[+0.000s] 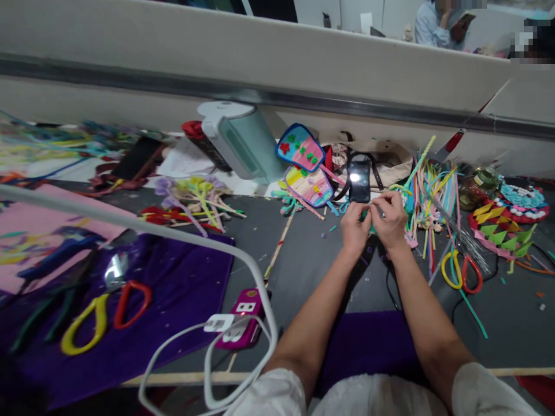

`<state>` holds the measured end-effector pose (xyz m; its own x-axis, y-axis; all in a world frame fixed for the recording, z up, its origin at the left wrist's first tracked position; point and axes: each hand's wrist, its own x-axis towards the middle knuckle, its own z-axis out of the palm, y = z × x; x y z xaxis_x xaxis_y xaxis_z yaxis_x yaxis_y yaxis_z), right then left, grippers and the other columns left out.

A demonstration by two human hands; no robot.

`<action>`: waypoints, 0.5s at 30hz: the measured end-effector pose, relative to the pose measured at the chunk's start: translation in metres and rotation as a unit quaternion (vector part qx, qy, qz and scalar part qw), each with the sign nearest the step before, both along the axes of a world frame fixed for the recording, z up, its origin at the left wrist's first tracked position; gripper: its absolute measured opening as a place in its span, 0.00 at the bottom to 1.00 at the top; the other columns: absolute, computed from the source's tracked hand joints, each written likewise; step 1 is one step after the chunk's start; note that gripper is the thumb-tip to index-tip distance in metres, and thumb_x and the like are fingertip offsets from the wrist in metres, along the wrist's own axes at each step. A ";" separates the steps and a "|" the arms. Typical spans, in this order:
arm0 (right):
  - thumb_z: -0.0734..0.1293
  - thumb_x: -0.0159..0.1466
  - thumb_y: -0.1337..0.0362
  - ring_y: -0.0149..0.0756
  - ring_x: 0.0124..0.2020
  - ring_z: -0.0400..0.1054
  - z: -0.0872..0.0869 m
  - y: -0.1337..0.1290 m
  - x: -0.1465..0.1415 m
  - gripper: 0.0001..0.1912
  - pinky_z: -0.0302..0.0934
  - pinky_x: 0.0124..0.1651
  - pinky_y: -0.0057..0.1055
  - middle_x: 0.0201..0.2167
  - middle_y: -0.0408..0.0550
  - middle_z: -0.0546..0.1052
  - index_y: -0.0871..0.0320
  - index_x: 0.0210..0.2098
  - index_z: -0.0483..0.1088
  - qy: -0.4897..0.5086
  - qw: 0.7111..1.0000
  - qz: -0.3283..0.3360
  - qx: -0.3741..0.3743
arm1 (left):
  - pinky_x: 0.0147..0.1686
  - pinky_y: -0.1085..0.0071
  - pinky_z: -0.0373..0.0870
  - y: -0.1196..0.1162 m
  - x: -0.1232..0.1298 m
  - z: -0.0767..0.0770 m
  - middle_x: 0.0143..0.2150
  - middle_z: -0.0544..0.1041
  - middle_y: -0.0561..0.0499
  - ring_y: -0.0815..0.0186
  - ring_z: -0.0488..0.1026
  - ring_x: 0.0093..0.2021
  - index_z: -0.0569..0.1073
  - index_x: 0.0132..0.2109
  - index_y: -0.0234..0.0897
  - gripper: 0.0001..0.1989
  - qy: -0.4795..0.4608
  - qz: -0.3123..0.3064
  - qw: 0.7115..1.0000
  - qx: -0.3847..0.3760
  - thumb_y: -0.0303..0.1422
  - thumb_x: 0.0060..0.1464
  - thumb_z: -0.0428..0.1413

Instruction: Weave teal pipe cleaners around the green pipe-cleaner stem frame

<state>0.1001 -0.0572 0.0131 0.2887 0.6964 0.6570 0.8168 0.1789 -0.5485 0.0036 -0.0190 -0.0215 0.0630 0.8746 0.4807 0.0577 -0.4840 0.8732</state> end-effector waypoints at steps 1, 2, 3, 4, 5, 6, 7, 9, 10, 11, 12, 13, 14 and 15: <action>0.63 0.67 0.63 0.38 0.44 0.70 0.000 0.000 -0.001 0.10 0.67 0.48 0.35 0.42 0.51 0.73 0.55 0.37 0.78 0.004 1.000 0.007 -0.008 | 0.41 0.68 0.62 0.000 0.000 -0.001 0.34 0.75 0.49 0.61 0.69 0.37 0.77 0.33 0.42 0.03 -0.003 0.003 1.000 -0.002 0.30 0.54 0.59; 0.63 0.67 0.63 0.38 0.44 0.70 0.000 0.001 -0.002 0.10 0.67 0.48 0.34 0.42 0.51 0.73 0.54 0.38 0.78 0.011 1.000 0.015 -0.014 | 0.41 0.68 0.62 0.001 0.001 -0.002 0.34 0.74 0.49 0.61 0.68 0.37 0.77 0.33 0.41 0.03 -0.011 0.007 1.000 -0.009 0.30 0.54 0.59; 0.63 0.67 0.63 0.38 0.45 0.70 0.001 0.001 -0.002 0.11 0.67 0.48 0.34 0.42 0.51 0.73 0.54 0.39 0.78 0.019 0.999 0.023 -0.017 | 0.41 0.69 0.62 0.002 0.002 -0.003 0.33 0.74 0.50 0.61 0.68 0.37 0.77 0.33 0.41 0.02 -0.023 0.012 0.999 -0.020 0.30 0.53 0.59; 0.63 0.68 0.62 0.38 0.45 0.70 0.001 0.001 -0.002 0.11 0.67 0.48 0.34 0.42 0.51 0.73 0.55 0.39 0.78 0.029 0.999 0.027 -0.015 | 0.40 0.69 0.62 0.003 0.003 -0.004 0.32 0.73 0.51 0.62 0.67 0.36 0.76 0.33 0.41 0.02 -0.040 0.016 0.999 -0.034 0.30 0.53 0.59; 0.63 0.68 0.62 0.38 0.45 0.70 0.001 0.002 -0.002 0.11 0.67 0.48 0.34 0.42 0.51 0.73 0.55 0.40 0.78 0.039 0.999 0.026 -0.010 | 0.39 0.70 0.62 0.005 0.003 -0.005 0.31 0.72 0.52 0.63 0.67 0.35 0.75 0.31 0.41 0.03 -0.058 0.018 0.997 -0.050 0.31 0.53 0.59; 0.63 0.68 0.61 0.39 0.45 0.70 0.001 0.002 0.000 0.12 0.66 0.47 0.34 0.41 0.52 0.73 0.56 0.40 0.78 0.050 0.999 0.019 -0.005 | 0.38 0.70 0.61 0.007 0.004 -0.006 0.29 0.70 0.53 0.64 0.66 0.33 0.74 0.30 0.40 0.04 -0.078 0.019 0.994 -0.068 0.32 0.53 0.59; 0.62 0.69 0.60 0.39 0.45 0.70 0.002 0.002 0.002 0.12 0.66 0.46 0.34 0.41 0.53 0.73 0.57 0.40 0.77 0.061 0.998 0.005 -0.001 | 0.36 0.71 0.60 0.009 0.005 -0.007 0.27 0.68 0.54 0.66 0.64 0.31 0.72 0.28 0.40 0.06 -0.100 0.020 0.991 -0.088 0.33 0.53 0.59; 0.61 0.69 0.58 0.39 0.43 0.70 0.002 0.001 0.009 0.13 0.65 0.45 0.34 0.42 0.54 0.74 0.57 0.40 0.76 0.077 0.996 -0.036 -0.002 | 0.32 0.72 0.57 0.012 0.005 -0.009 0.25 0.64 0.57 0.69 0.60 0.28 0.70 0.26 0.39 0.10 -0.139 0.022 0.982 -0.127 0.35 0.52 0.60; 0.61 0.70 0.58 0.40 0.43 0.70 0.002 0.001 0.012 0.14 0.65 0.45 0.35 0.42 0.54 0.75 0.57 0.41 0.76 0.080 0.995 -0.057 -0.006 | 0.30 0.73 0.56 0.013 0.006 -0.009 0.24 0.63 0.57 0.69 0.59 0.27 0.69 0.26 0.39 0.10 -0.157 0.025 0.977 -0.145 0.36 0.51 0.61; 0.61 0.70 0.58 0.40 0.43 0.70 0.002 0.001 0.016 0.14 0.64 0.45 0.35 0.43 0.54 0.76 0.57 0.43 0.75 0.079 0.994 -0.074 -0.013 | 0.29 0.73 0.55 0.015 0.006 -0.010 0.24 0.62 0.57 0.70 0.58 0.26 0.69 0.26 0.39 0.11 -0.173 0.029 0.972 -0.159 0.37 0.51 0.61; 0.61 0.70 0.57 0.41 0.44 0.71 0.002 0.001 0.019 0.14 0.63 0.46 0.35 0.43 0.54 0.77 0.56 0.44 0.75 0.076 0.993 -0.086 -0.022 | 0.28 0.73 0.55 0.015 0.006 -0.010 0.24 0.62 0.58 0.70 0.57 0.26 0.69 0.27 0.38 0.12 -0.186 0.035 0.968 -0.168 0.38 0.50 0.62; 0.61 0.70 0.57 0.41 0.44 0.71 0.001 0.001 0.021 0.14 0.63 0.46 0.35 0.43 0.53 0.78 0.56 0.44 0.75 0.070 0.993 -0.091 -0.035 | 0.28 0.74 0.55 0.016 0.006 -0.010 0.24 0.62 0.58 0.71 0.57 0.26 0.69 0.27 0.38 0.12 -0.195 0.040 0.965 -0.172 0.39 0.49 0.62; 0.62 0.69 0.57 0.42 0.43 0.72 0.001 0.002 0.022 0.14 0.62 0.45 0.34 0.41 0.53 0.80 0.56 0.45 0.75 0.064 0.992 -0.093 -0.051 | 0.28 0.74 0.55 0.016 0.006 -0.010 0.24 0.62 0.58 0.71 0.57 0.26 0.69 0.27 0.39 0.13 -0.202 0.043 0.963 -0.173 0.40 0.49 0.62; 0.62 0.69 0.56 0.42 0.42 0.73 0.000 0.002 0.023 0.14 0.62 0.44 0.34 0.39 0.52 0.81 0.55 0.44 0.76 0.059 0.991 -0.093 -0.070 | 0.28 0.74 0.55 0.015 0.007 -0.009 0.24 0.61 0.58 0.71 0.57 0.26 0.68 0.26 0.39 0.14 -0.206 0.047 0.962 -0.172 0.41 0.48 0.62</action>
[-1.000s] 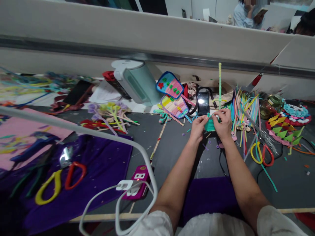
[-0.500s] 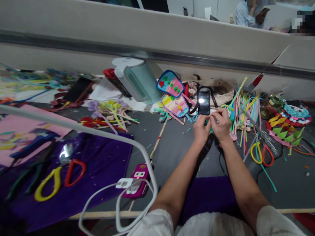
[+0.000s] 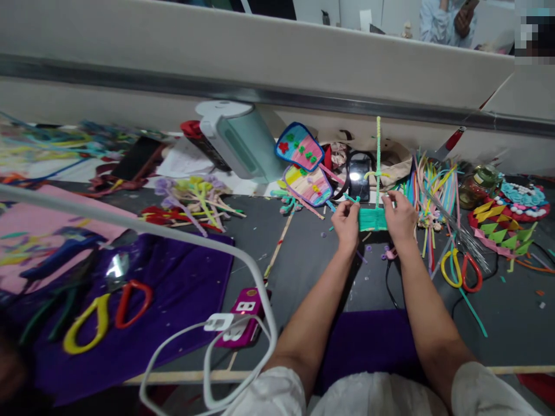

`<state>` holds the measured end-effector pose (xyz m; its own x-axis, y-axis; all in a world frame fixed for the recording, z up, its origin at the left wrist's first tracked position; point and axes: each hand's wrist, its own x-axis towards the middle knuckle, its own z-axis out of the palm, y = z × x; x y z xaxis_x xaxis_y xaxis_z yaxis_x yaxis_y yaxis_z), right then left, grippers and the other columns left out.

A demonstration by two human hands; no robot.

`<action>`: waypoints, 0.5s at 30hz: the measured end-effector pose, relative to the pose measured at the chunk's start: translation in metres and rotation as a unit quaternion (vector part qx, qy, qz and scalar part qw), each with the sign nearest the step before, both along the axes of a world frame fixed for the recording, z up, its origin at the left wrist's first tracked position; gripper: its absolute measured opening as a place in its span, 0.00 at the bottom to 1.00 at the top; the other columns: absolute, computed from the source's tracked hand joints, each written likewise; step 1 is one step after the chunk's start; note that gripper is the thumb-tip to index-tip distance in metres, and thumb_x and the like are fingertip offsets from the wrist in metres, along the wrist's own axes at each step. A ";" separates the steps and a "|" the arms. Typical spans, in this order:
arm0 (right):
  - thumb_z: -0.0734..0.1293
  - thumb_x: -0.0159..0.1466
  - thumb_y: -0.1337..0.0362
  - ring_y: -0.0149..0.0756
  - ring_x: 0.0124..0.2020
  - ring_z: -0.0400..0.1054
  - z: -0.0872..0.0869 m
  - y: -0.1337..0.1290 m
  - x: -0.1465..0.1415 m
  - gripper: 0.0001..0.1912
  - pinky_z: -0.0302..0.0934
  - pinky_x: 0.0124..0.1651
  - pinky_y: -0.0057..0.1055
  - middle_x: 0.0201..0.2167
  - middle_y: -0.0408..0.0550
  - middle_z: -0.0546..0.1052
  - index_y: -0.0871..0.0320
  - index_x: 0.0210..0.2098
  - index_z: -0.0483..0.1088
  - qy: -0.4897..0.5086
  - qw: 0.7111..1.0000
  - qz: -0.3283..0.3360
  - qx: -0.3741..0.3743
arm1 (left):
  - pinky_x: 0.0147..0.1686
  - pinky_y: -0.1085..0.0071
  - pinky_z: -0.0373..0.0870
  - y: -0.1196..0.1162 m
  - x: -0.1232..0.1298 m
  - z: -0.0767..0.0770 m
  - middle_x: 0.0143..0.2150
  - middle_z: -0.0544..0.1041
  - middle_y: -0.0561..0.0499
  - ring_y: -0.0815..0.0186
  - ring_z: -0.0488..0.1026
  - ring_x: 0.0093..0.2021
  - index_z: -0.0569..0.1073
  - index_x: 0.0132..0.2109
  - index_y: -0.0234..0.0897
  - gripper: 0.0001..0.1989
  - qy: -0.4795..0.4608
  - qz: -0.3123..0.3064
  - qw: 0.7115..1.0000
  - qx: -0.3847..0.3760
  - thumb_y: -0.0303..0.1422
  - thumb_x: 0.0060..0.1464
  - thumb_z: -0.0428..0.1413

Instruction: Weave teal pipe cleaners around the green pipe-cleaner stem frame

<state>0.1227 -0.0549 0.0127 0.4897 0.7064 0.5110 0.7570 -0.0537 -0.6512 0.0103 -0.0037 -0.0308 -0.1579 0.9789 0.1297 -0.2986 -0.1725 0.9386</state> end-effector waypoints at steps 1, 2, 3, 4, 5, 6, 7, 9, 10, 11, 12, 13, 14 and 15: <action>0.63 0.68 0.56 0.42 0.40 0.73 -0.001 0.001 -0.001 0.13 0.61 0.42 0.33 0.37 0.51 0.81 0.55 0.44 0.76 -0.002 1.000 0.000 -0.021 | 0.28 0.74 0.55 -0.001 0.000 0.001 0.24 0.61 0.58 0.71 0.57 0.26 0.68 0.26 0.39 0.14 -0.002 0.003 1.000 0.003 0.41 0.48 0.62; 0.64 0.68 0.56 0.41 0.38 0.73 -0.002 0.001 -0.002 0.13 0.60 0.41 0.33 0.36 0.50 0.82 0.55 0.43 0.77 -0.005 0.999 -0.001 -0.041 | 0.28 0.74 0.55 -0.001 0.001 0.001 0.24 0.61 0.58 0.71 0.57 0.26 0.68 0.26 0.39 0.14 -0.003 0.005 1.000 0.007 0.41 0.48 0.62; 0.65 0.67 0.57 0.41 0.37 0.73 -0.003 0.002 -0.004 0.12 0.59 0.40 0.32 0.34 0.50 0.82 0.55 0.42 0.77 -0.009 0.998 -0.002 -0.057 | 0.28 0.74 0.55 -0.002 0.001 0.002 0.24 0.61 0.57 0.71 0.57 0.26 0.68 0.26 0.39 0.14 -0.003 0.005 1.000 0.012 0.41 0.48 0.62; 0.65 0.67 0.57 0.41 0.36 0.73 -0.004 0.002 -0.006 0.11 0.58 0.39 0.32 0.33 0.49 0.82 0.54 0.41 0.78 -0.012 0.998 -0.003 -0.067 | 0.28 0.74 0.56 -0.003 0.001 0.002 0.25 0.62 0.57 0.70 0.58 0.27 0.68 0.26 0.39 0.14 -0.003 0.005 1.000 0.016 0.40 0.48 0.62; 0.66 0.67 0.57 0.40 0.36 0.73 -0.005 0.002 -0.008 0.11 0.58 0.39 0.32 0.33 0.49 0.82 0.54 0.40 0.78 -0.015 0.997 -0.002 -0.071 | 0.29 0.73 0.57 -0.004 0.001 0.003 0.25 0.62 0.57 0.70 0.58 0.27 0.68 0.26 0.39 0.13 0.000 0.005 1.000 0.020 0.40 0.49 0.62; 0.65 0.67 0.58 0.40 0.35 0.73 -0.005 0.003 -0.010 0.10 0.58 0.39 0.32 0.33 0.49 0.82 0.54 0.40 0.78 -0.018 0.997 -0.001 -0.069 | 0.29 0.73 0.57 -0.005 0.001 0.003 0.25 0.62 0.57 0.70 0.59 0.27 0.68 0.26 0.39 0.13 0.004 0.005 1.000 0.025 0.40 0.49 0.62; 0.65 0.67 0.58 0.40 0.36 0.73 -0.006 0.003 -0.011 0.11 0.58 0.39 0.32 0.32 0.49 0.82 0.55 0.39 0.78 -0.021 0.998 0.001 -0.063 | 0.30 0.73 0.58 -0.005 0.000 0.003 0.25 0.63 0.57 0.70 0.59 0.27 0.69 0.27 0.38 0.13 0.011 0.004 0.999 0.030 0.39 0.49 0.62; 0.64 0.68 0.58 0.40 0.36 0.73 -0.006 0.002 -0.011 0.11 0.58 0.40 0.32 0.32 0.49 0.81 0.55 0.38 0.77 -0.024 0.999 0.002 -0.049 | 0.31 0.73 0.59 -0.006 -0.002 0.003 0.25 0.65 0.57 0.70 0.61 0.28 0.70 0.27 0.38 0.12 0.029 0.004 0.999 0.040 0.40 0.51 0.62; 0.63 0.68 0.58 0.41 0.37 0.73 -0.006 0.002 -0.011 0.12 0.58 0.40 0.33 0.32 0.49 0.81 0.55 0.38 0.77 -0.025 0.999 0.002 -0.044 | 0.31 0.73 0.59 -0.007 -0.002 0.004 0.25 0.65 0.57 0.70 0.62 0.28 0.70 0.27 0.38 0.12 0.037 0.004 0.998 0.042 0.40 0.51 0.61; 0.63 0.68 0.58 0.41 0.37 0.73 -0.005 0.002 -0.010 0.12 0.58 0.40 0.33 0.32 0.49 0.81 0.55 0.38 0.76 -0.025 0.999 0.002 -0.039 | 0.31 0.73 0.59 -0.007 -0.003 0.004 0.25 0.66 0.57 0.70 0.62 0.28 0.71 0.27 0.38 0.13 0.042 0.004 0.998 0.040 0.41 0.51 0.61; 0.63 0.68 0.58 0.41 0.37 0.73 -0.005 0.002 -0.010 0.12 0.58 0.40 0.33 0.32 0.49 0.81 0.55 0.37 0.76 -0.024 0.999 0.001 -0.035 | 0.31 0.73 0.59 -0.006 -0.004 0.005 0.25 0.66 0.57 0.70 0.62 0.27 0.71 0.27 0.38 0.13 0.040 0.003 0.999 0.033 0.41 0.51 0.61; 0.63 0.68 0.58 0.41 0.37 0.73 -0.006 0.002 -0.009 0.12 0.58 0.40 0.33 0.32 0.49 0.81 0.55 0.37 0.76 -0.023 0.999 0.001 -0.031 | 0.30 0.73 0.59 -0.006 -0.004 0.005 0.24 0.66 0.57 0.70 0.62 0.27 0.71 0.26 0.38 0.14 0.029 0.000 0.999 0.020 0.41 0.50 0.62; 0.63 0.68 0.58 0.41 0.37 0.72 -0.006 0.002 -0.009 0.12 0.58 0.40 0.33 0.32 0.49 0.81 0.55 0.37 0.76 -0.022 0.999 0.000 -0.027 | 0.29 0.73 0.59 -0.005 -0.004 0.006 0.24 0.67 0.57 0.70 0.63 0.26 0.71 0.26 0.38 0.14 0.010 -0.008 1.000 0.002 0.41 0.49 0.62; 0.63 0.68 0.57 0.41 0.37 0.72 -0.006 0.002 -0.009 0.12 0.58 0.39 0.33 0.32 0.49 0.81 0.55 0.36 0.76 -0.020 1.000 0.000 -0.023 | 0.29 0.73 0.60 -0.004 -0.004 0.006 0.24 0.68 0.57 0.71 0.63 0.26 0.71 0.26 0.37 0.13 -0.018 -0.021 0.999 -0.020 0.41 0.48 0.63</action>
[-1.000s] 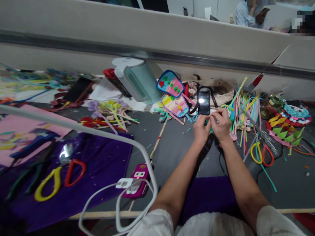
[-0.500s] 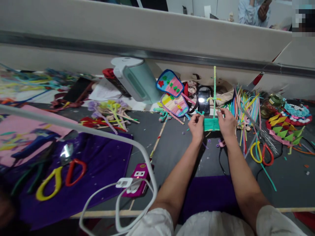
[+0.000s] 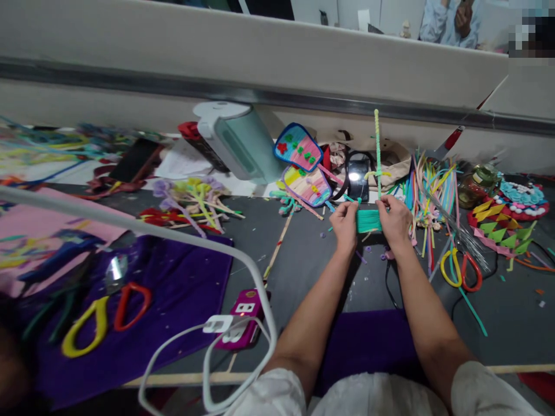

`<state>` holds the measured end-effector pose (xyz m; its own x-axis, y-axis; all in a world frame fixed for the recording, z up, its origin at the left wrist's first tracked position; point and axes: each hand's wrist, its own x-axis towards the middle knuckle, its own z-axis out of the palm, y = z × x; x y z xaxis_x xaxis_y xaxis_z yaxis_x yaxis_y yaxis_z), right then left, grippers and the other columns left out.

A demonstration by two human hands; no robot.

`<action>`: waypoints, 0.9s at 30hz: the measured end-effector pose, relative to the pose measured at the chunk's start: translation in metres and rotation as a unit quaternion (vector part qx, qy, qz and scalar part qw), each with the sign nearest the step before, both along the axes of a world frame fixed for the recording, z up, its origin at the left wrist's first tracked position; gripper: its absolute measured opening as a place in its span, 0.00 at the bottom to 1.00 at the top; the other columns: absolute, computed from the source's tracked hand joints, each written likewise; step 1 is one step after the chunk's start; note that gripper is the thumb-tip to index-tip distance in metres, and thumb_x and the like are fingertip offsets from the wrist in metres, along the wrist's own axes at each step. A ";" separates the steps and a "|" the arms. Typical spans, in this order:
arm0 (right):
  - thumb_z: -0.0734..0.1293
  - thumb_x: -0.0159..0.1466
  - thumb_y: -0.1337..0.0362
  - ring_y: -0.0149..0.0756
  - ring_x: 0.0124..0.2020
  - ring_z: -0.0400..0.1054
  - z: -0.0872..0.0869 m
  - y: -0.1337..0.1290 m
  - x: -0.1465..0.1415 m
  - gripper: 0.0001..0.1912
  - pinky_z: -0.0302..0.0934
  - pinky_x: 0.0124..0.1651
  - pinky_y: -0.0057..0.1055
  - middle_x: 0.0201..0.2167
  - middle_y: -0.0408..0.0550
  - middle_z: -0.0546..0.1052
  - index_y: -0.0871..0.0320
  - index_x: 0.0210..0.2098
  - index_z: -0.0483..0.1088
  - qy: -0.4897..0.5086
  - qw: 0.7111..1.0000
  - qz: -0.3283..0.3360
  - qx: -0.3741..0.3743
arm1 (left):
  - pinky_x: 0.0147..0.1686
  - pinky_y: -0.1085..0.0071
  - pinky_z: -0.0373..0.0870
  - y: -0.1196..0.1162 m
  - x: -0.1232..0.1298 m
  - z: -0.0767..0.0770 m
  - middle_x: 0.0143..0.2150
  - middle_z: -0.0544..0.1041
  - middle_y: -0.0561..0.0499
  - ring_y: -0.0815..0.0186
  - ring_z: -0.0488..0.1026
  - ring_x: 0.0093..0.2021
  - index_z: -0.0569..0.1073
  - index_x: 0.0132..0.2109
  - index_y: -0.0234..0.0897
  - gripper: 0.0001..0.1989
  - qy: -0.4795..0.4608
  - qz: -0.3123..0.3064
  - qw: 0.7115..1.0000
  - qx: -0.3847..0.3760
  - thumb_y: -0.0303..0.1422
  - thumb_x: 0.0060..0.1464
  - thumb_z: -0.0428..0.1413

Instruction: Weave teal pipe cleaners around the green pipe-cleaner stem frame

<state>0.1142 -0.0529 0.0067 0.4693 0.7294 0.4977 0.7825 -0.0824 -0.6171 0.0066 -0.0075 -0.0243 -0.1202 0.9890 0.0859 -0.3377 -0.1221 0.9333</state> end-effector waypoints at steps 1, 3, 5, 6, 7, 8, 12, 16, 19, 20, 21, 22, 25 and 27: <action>0.63 0.68 0.57 0.41 0.37 0.72 0.000 0.000 0.000 0.12 0.58 0.39 0.32 0.32 0.48 0.81 0.55 0.36 0.76 0.002 1.000 0.000 0.003 | 0.29 0.73 0.61 0.001 0.000 0.001 0.24 0.69 0.57 0.71 0.64 0.25 0.72 0.26 0.37 0.13 -0.031 -0.018 0.999 -0.024 0.41 0.46 0.63; 0.63 0.68 0.58 0.41 0.36 0.72 -0.001 0.001 0.001 0.12 0.58 0.39 0.32 0.31 0.48 0.81 0.55 0.36 0.76 0.004 1.000 0.001 0.007 | 0.30 0.73 0.64 0.005 0.000 0.002 0.24 0.72 0.56 0.71 0.67 0.25 0.72 0.26 0.37 0.13 -0.091 -0.063 0.991 -0.073 0.40 0.42 0.65; 0.64 0.68 0.58 0.41 0.36 0.72 -0.001 0.001 0.001 0.11 0.58 0.39 0.32 0.31 0.48 0.81 0.55 0.36 0.76 0.005 1.000 0.001 0.011 | 0.30 0.72 0.66 0.009 -0.001 0.003 0.25 0.74 0.55 0.70 0.68 0.25 0.72 0.26 0.36 0.13 -0.137 -0.106 0.978 -0.118 0.38 0.38 0.67; 0.64 0.68 0.58 0.40 0.37 0.72 -0.001 0.001 0.002 0.11 0.58 0.39 0.33 0.31 0.48 0.81 0.55 0.36 0.76 0.006 1.000 0.002 0.014 | 0.31 0.71 0.67 0.011 -0.001 0.003 0.25 0.74 0.55 0.70 0.69 0.25 0.72 0.27 0.36 0.13 -0.156 -0.127 0.969 -0.142 0.37 0.37 0.68; 0.64 0.68 0.58 0.40 0.37 0.72 0.000 0.001 0.002 0.11 0.58 0.39 0.33 0.31 0.48 0.81 0.55 0.36 0.76 0.007 1.000 0.003 0.018 | 0.31 0.71 0.67 0.013 -0.002 0.003 0.24 0.74 0.55 0.70 0.69 0.25 0.72 0.26 0.36 0.13 -0.171 -0.148 0.960 -0.167 0.36 0.36 0.68; 0.64 0.68 0.58 0.40 0.37 0.72 0.000 0.001 0.002 0.11 0.59 0.40 0.33 0.32 0.48 0.81 0.55 0.36 0.76 0.007 1.000 0.006 0.022 | 0.31 0.70 0.68 0.015 -0.003 0.003 0.24 0.74 0.55 0.70 0.69 0.24 0.72 0.26 0.36 0.14 -0.183 -0.169 0.949 -0.191 0.35 0.35 0.69; 0.64 0.68 0.59 0.40 0.37 0.72 0.003 0.000 0.002 0.10 0.59 0.40 0.33 0.32 0.48 0.81 0.55 0.36 0.76 0.001 1.000 0.008 0.027 | 0.31 0.68 0.69 0.018 -0.004 0.002 0.25 0.75 0.53 0.68 0.71 0.25 0.73 0.28 0.37 0.15 -0.180 -0.196 0.937 -0.224 0.36 0.35 0.70; 0.65 0.68 0.60 0.40 0.38 0.72 0.003 -0.001 -0.003 0.09 0.58 0.40 0.32 0.32 0.48 0.81 0.55 0.35 0.76 -0.024 1.000 0.007 0.016 | 0.31 0.71 0.67 0.014 -0.004 -0.001 0.27 0.75 0.54 0.69 0.71 0.27 0.71 0.29 0.37 0.18 -0.110 -0.089 0.984 -0.111 0.40 0.37 0.71; 0.64 0.69 0.61 0.39 0.37 0.71 0.002 -0.001 -0.009 0.09 0.57 0.40 0.32 0.33 0.48 0.81 0.55 0.35 0.75 -0.054 0.998 0.010 0.020 | 0.32 0.73 0.65 0.011 -0.006 -0.003 0.27 0.74 0.55 0.70 0.70 0.29 0.72 0.30 0.37 0.16 -0.007 0.008 1.000 0.004 0.41 0.43 0.68; 0.64 0.69 0.61 0.39 0.37 0.71 0.002 -0.001 -0.011 0.10 0.57 0.40 0.32 0.33 0.48 0.81 0.55 0.35 0.75 -0.065 0.998 0.012 0.022 | 0.32 0.73 0.65 0.011 -0.007 -0.004 0.28 0.74 0.55 0.70 0.70 0.29 0.73 0.31 0.37 0.14 0.032 0.028 0.998 0.036 0.41 0.46 0.67; 0.64 0.69 0.61 0.39 0.37 0.71 0.002 -0.002 -0.012 0.10 0.57 0.40 0.32 0.32 0.47 0.81 0.55 0.35 0.75 -0.075 0.997 0.015 0.026 | 0.33 0.73 0.65 0.011 -0.008 -0.004 0.28 0.74 0.54 0.69 0.70 0.30 0.75 0.32 0.37 0.12 0.069 0.041 0.995 0.063 0.40 0.48 0.66; 0.63 0.70 0.61 0.38 0.37 0.71 0.002 -0.002 -0.013 0.10 0.57 0.40 0.32 0.32 0.47 0.81 0.55 0.36 0.75 -0.085 0.996 0.016 0.029 | 0.34 0.72 0.66 0.011 -0.010 -0.005 0.30 0.75 0.53 0.68 0.71 0.31 0.76 0.33 0.36 0.11 0.102 0.048 0.990 0.084 0.40 0.51 0.64; 0.62 0.70 0.61 0.39 0.38 0.71 0.001 -0.002 -0.015 0.10 0.57 0.41 0.32 0.34 0.48 0.81 0.56 0.37 0.75 -0.108 0.993 0.017 0.040 | 0.38 0.70 0.69 0.010 -0.013 -0.005 0.33 0.78 0.50 0.66 0.73 0.34 0.78 0.36 0.36 0.09 0.176 0.058 0.973 0.138 0.38 0.56 0.61; 0.62 0.71 0.61 0.39 0.38 0.71 0.001 -0.002 -0.015 0.11 0.57 0.42 0.33 0.35 0.49 0.81 0.56 0.38 0.75 -0.116 0.992 0.016 0.044 | 0.38 0.69 0.70 0.010 -0.014 -0.006 0.35 0.78 0.49 0.66 0.74 0.35 0.80 0.38 0.37 0.08 0.201 0.063 0.963 0.170 0.37 0.56 0.62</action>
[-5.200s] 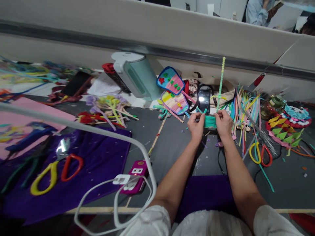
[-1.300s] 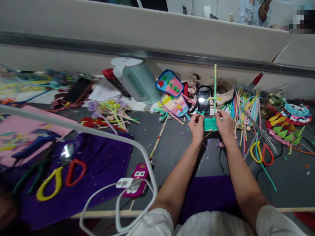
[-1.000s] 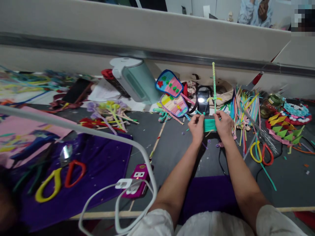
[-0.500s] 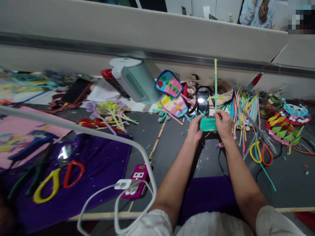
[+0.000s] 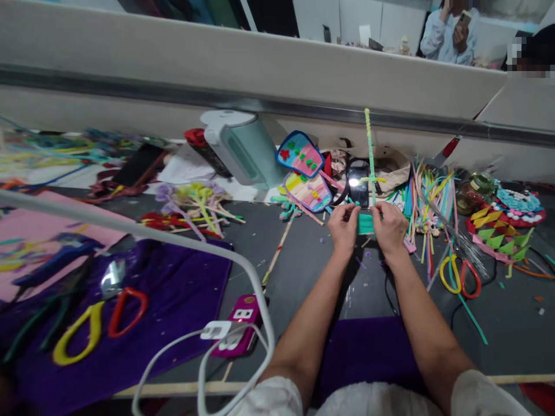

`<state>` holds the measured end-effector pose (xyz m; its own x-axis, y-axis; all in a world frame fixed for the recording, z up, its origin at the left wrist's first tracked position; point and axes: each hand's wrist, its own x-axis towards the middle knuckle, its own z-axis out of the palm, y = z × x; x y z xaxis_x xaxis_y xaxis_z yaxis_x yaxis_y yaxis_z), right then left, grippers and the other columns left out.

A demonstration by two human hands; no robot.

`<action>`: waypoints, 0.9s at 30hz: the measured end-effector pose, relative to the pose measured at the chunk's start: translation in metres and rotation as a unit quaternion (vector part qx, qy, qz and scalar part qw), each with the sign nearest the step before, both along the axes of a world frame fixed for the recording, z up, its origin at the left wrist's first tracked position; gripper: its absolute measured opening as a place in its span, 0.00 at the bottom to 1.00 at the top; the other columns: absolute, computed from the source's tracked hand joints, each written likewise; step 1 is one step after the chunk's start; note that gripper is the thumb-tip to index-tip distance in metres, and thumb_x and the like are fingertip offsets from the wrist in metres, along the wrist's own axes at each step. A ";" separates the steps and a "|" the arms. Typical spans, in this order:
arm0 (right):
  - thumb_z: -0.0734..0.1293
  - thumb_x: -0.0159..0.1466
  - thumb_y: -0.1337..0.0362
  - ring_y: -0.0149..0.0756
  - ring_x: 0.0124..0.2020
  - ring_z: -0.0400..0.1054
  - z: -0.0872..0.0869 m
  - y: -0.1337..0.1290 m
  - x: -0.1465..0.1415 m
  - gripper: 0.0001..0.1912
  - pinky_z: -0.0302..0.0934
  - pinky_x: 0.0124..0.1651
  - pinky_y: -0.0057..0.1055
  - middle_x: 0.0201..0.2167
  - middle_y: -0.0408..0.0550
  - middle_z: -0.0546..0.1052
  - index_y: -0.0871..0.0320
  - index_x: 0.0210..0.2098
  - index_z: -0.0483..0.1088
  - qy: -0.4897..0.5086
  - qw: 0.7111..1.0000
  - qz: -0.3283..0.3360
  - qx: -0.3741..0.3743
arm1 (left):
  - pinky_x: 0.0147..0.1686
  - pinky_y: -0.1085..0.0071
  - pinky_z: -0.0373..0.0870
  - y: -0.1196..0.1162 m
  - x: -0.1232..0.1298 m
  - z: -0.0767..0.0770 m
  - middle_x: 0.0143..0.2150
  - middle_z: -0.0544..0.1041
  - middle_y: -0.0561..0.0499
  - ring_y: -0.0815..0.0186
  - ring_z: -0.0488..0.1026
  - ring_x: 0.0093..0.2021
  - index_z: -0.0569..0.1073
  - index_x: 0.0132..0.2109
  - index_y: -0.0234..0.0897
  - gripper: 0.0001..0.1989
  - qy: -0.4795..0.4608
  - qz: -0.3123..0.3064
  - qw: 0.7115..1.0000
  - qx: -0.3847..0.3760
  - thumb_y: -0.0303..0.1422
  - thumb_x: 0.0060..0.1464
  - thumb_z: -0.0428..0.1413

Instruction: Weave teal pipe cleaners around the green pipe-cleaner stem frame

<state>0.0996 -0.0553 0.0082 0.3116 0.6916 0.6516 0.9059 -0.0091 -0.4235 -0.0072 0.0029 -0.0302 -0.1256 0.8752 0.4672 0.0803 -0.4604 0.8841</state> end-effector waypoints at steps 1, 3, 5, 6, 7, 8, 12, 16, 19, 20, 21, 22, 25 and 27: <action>0.62 0.71 0.61 0.39 0.39 0.71 0.000 0.000 0.000 0.11 0.57 0.42 0.33 0.35 0.49 0.81 0.56 0.38 0.75 -0.003 1.000 0.001 0.001 | 0.37 0.70 0.71 0.001 0.000 0.000 0.36 0.77 0.49 0.66 0.74 0.36 0.80 0.38 0.37 0.08 0.008 0.003 1.000 0.014 0.37 0.55 0.62; 0.62 0.71 0.61 0.40 0.39 0.71 0.000 0.000 -0.001 0.11 0.57 0.43 0.33 0.36 0.50 0.81 0.56 0.39 0.75 -0.009 1.000 0.004 0.000 | 0.35 0.70 0.71 0.002 -0.002 -0.001 0.37 0.76 0.48 0.65 0.74 0.38 0.81 0.37 0.38 0.06 0.021 0.009 0.999 0.032 0.36 0.54 0.63; 0.62 0.71 0.61 0.40 0.39 0.71 -0.001 0.000 -0.002 0.11 0.57 0.43 0.34 0.36 0.50 0.81 0.56 0.39 0.75 -0.014 1.000 0.009 -0.002 | 0.35 0.71 0.72 0.005 -0.003 -0.002 0.37 0.75 0.48 0.65 0.74 0.38 0.80 0.35 0.38 0.05 0.033 0.010 0.999 0.034 0.34 0.55 0.62; 0.62 0.71 0.61 0.40 0.39 0.71 -0.001 0.000 -0.003 0.10 0.57 0.43 0.34 0.36 0.50 0.81 0.56 0.38 0.75 -0.017 1.000 0.010 -0.004 | 0.35 0.71 0.72 0.005 -0.004 -0.002 0.37 0.75 0.48 0.65 0.74 0.37 0.80 0.35 0.38 0.04 0.040 0.009 0.999 0.033 0.33 0.55 0.61; 0.62 0.71 0.62 0.40 0.39 0.71 -0.001 0.000 -0.003 0.10 0.57 0.42 0.34 0.36 0.50 0.81 0.56 0.38 0.75 -0.019 1.000 0.011 -0.006 | 0.35 0.70 0.72 0.006 -0.005 -0.002 0.36 0.75 0.48 0.65 0.74 0.37 0.80 0.34 0.38 0.04 0.048 0.008 0.998 0.033 0.32 0.55 0.61; 0.63 0.71 0.62 0.40 0.39 0.71 -0.001 0.000 -0.004 0.10 0.57 0.42 0.34 0.36 0.50 0.81 0.56 0.38 0.75 -0.021 1.000 0.012 -0.008 | 0.36 0.70 0.72 0.006 -0.006 -0.001 0.36 0.76 0.48 0.65 0.74 0.37 0.80 0.34 0.38 0.04 0.057 0.009 0.998 0.033 0.31 0.55 0.60; 0.63 0.70 0.61 0.40 0.38 0.71 -0.001 0.000 -0.004 0.10 0.56 0.41 0.33 0.34 0.49 0.81 0.56 0.38 0.75 -0.013 1.000 0.011 -0.010 | 0.37 0.69 0.69 0.004 -0.008 0.002 0.35 0.78 0.49 0.64 0.74 0.35 0.79 0.34 0.37 0.03 0.091 0.019 0.996 0.014 0.31 0.54 0.60; 0.63 0.70 0.61 0.39 0.38 0.71 0.001 0.000 -0.003 0.10 0.56 0.41 0.33 0.34 0.48 0.81 0.56 0.37 0.75 -0.002 1.000 0.010 -0.015 | 0.35 0.70 0.67 0.004 -0.007 0.005 0.31 0.78 0.51 0.66 0.72 0.30 0.78 0.36 0.37 0.05 0.045 0.020 0.997 -0.057 0.32 0.52 0.62; 0.63 0.70 0.61 0.39 0.38 0.72 0.001 0.000 -0.001 0.10 0.56 0.41 0.33 0.34 0.48 0.81 0.56 0.37 0.75 0.007 1.000 0.012 -0.021 | 0.35 0.71 0.68 0.006 -0.006 0.007 0.31 0.78 0.51 0.66 0.73 0.31 0.78 0.39 0.36 0.08 -0.022 -0.008 0.996 -0.084 0.31 0.49 0.63; 0.63 0.70 0.61 0.39 0.38 0.72 0.001 0.000 0.000 0.10 0.56 0.41 0.33 0.34 0.48 0.82 0.56 0.37 0.75 0.011 1.000 0.013 -0.023 | 0.35 0.72 0.68 0.007 -0.005 0.008 0.31 0.79 0.51 0.66 0.74 0.32 0.78 0.39 0.36 0.08 -0.037 -0.016 0.995 -0.089 0.31 0.49 0.63; 0.63 0.70 0.61 0.39 0.39 0.72 0.001 0.000 0.001 0.10 0.56 0.41 0.33 0.34 0.48 0.82 0.55 0.37 0.75 0.015 0.999 0.015 -0.024 | 0.35 0.72 0.68 0.007 -0.005 0.008 0.32 0.79 0.51 0.66 0.74 0.32 0.79 0.39 0.35 0.09 -0.047 -0.023 0.994 -0.092 0.31 0.48 0.63; 0.63 0.70 0.61 0.39 0.39 0.72 0.001 0.000 0.002 0.10 0.57 0.41 0.33 0.34 0.47 0.82 0.55 0.37 0.75 0.018 0.999 0.016 -0.026 | 0.35 0.72 0.68 0.008 -0.004 0.008 0.32 0.79 0.50 0.66 0.74 0.32 0.79 0.38 0.35 0.09 -0.054 -0.027 0.994 -0.095 0.31 0.48 0.63; 0.65 0.69 0.61 0.40 0.39 0.73 0.002 0.001 0.004 0.09 0.57 0.41 0.32 0.34 0.47 0.82 0.56 0.37 0.76 0.028 0.999 0.014 -0.031 | 0.35 0.72 0.68 0.008 -0.003 0.008 0.31 0.79 0.51 0.67 0.73 0.31 0.79 0.38 0.35 0.10 -0.081 -0.035 0.991 -0.104 0.32 0.46 0.64; 0.65 0.69 0.61 0.40 0.38 0.73 0.002 0.001 0.005 0.08 0.57 0.40 0.32 0.33 0.47 0.82 0.56 0.36 0.76 0.040 0.998 0.013 -0.037 | 0.34 0.73 0.67 0.007 -0.003 0.009 0.29 0.78 0.52 0.68 0.73 0.30 0.79 0.38 0.34 0.11 -0.121 -0.053 0.983 -0.130 0.33 0.44 0.65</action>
<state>0.1049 -0.0539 0.0103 0.3413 0.7455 0.5725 0.8700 -0.0199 -0.4927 -0.0098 0.0100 -0.0211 -0.1078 0.9751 0.1941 -0.1835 -0.2114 0.9600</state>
